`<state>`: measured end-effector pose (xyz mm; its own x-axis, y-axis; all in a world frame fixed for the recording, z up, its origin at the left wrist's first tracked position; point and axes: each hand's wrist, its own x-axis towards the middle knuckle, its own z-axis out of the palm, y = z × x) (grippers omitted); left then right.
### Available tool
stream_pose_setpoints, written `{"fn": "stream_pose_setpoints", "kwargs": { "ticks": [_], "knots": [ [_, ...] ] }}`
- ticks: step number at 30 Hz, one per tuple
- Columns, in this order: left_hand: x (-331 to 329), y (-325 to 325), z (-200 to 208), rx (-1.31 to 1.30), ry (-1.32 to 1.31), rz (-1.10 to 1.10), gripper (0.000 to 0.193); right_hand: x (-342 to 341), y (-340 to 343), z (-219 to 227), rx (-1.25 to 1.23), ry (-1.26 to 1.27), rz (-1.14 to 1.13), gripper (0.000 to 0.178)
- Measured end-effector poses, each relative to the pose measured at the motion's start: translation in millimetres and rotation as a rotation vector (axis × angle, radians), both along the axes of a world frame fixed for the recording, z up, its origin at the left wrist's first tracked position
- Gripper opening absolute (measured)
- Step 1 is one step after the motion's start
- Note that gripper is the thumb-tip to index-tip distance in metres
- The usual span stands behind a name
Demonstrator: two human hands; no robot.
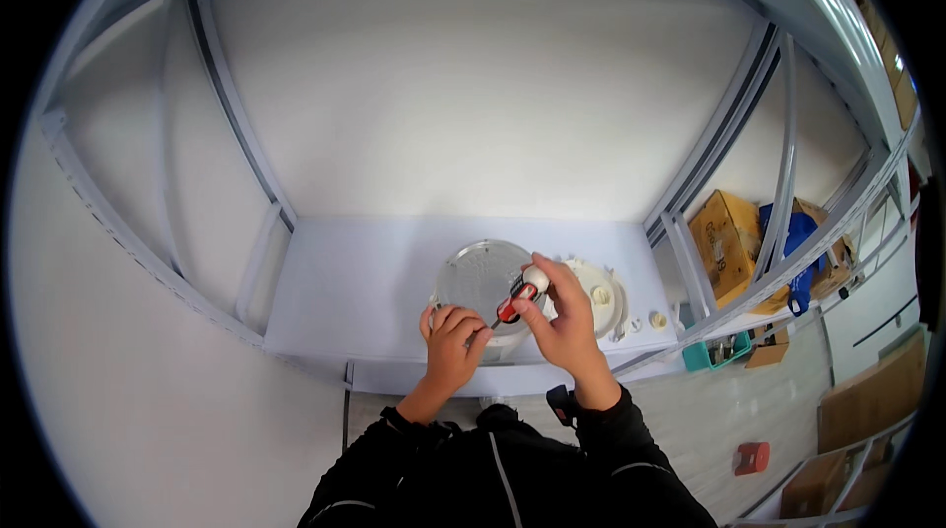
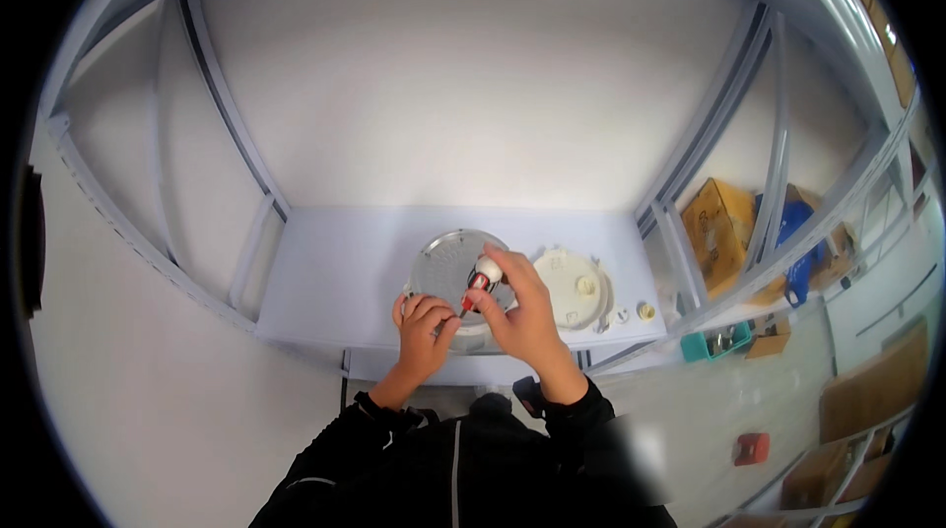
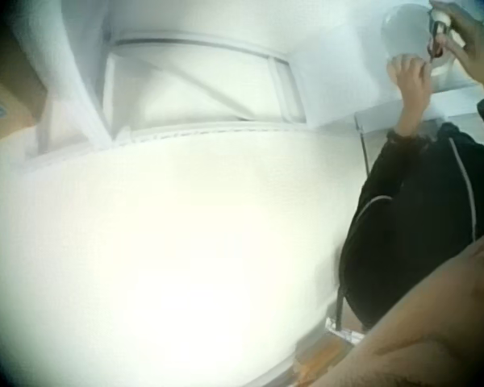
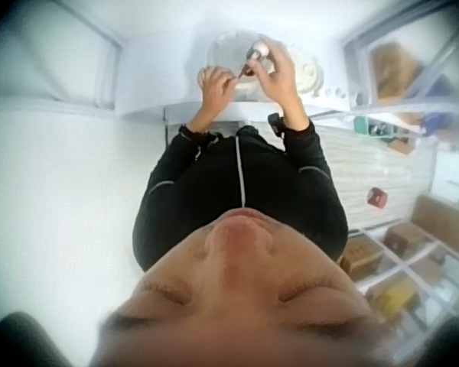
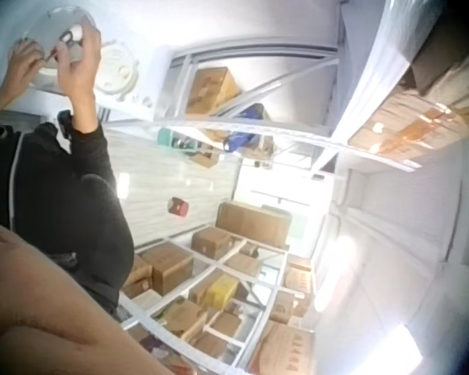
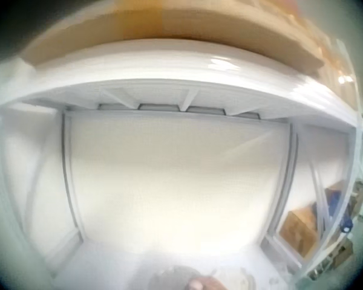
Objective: The person uses a screwdriver to remove screws from a white plastic lid and then from a cylindrical container. The person removes the lid and places it aside, then continues to unscrew components inside the container.
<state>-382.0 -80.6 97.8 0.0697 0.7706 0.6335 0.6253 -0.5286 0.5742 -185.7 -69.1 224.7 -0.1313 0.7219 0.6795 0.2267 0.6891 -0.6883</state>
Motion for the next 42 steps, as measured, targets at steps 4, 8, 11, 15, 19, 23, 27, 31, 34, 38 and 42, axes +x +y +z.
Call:
{"fn": "stream_pose_setpoints", "kwargs": {
  "ticks": [4, 8, 11, 15, 19, 23, 27, 31, 34, 38, 42],
  "knots": [
    [1, 2, -5, 0.013, 0.006, 0.020, 0.013, 5, 6, -16, -0.058, 0.097, 0.037, 0.062],
    [2, 3, -3, 0.062, 0.033, 0.023, 0.013, 9, 7, -19, -0.075, 0.131, 0.057, 0.061],
    [3, 2, 2, 0.128, 0.110, 0.046, 0.012, 10, 7, -20, -0.094, 0.154, 0.040, 0.060],
    [4, 2, 6, 0.190, 0.195, 0.046, 0.010, 12, 9, -20, -0.078, 0.178, 0.030, 0.058],
    [1, 11, 7, 0.148, 0.102, 0.025, 0.009, 20, 8, -15, 0.049, 0.262, -0.028, 0.051],
    [-1, 20, 15, 0.120, 0.103, 0.035, 0.007, 27, 3, -7, 0.011, 0.549, 0.012, 0.040],
    [-2, 25, 17, 0.032, 0.134, -0.006, 0.006, 42, 2, -16, 0.010, 0.533, -0.130, 0.033],
    [-8, 24, 19, -0.002, 0.113, -0.009, 0.008, 52, 15, -29, -0.107, 0.072, -0.408, 0.042],
    [-15, 26, 17, 0.024, 0.063, 0.033, 0.023, 53, 21, -43, -0.330, -0.053, -0.356, 0.054],
    [-29, 25, 9, -0.037, 0.062, 0.084, 0.066, 53, 30, -70, -0.392, -0.214, -0.384, 0.056],
    [-40, 19, 8, -0.206, 0.112, 0.019, 0.105, 46, 33, -82, -0.441, -0.231, -0.395, 0.055]
  ]
}}
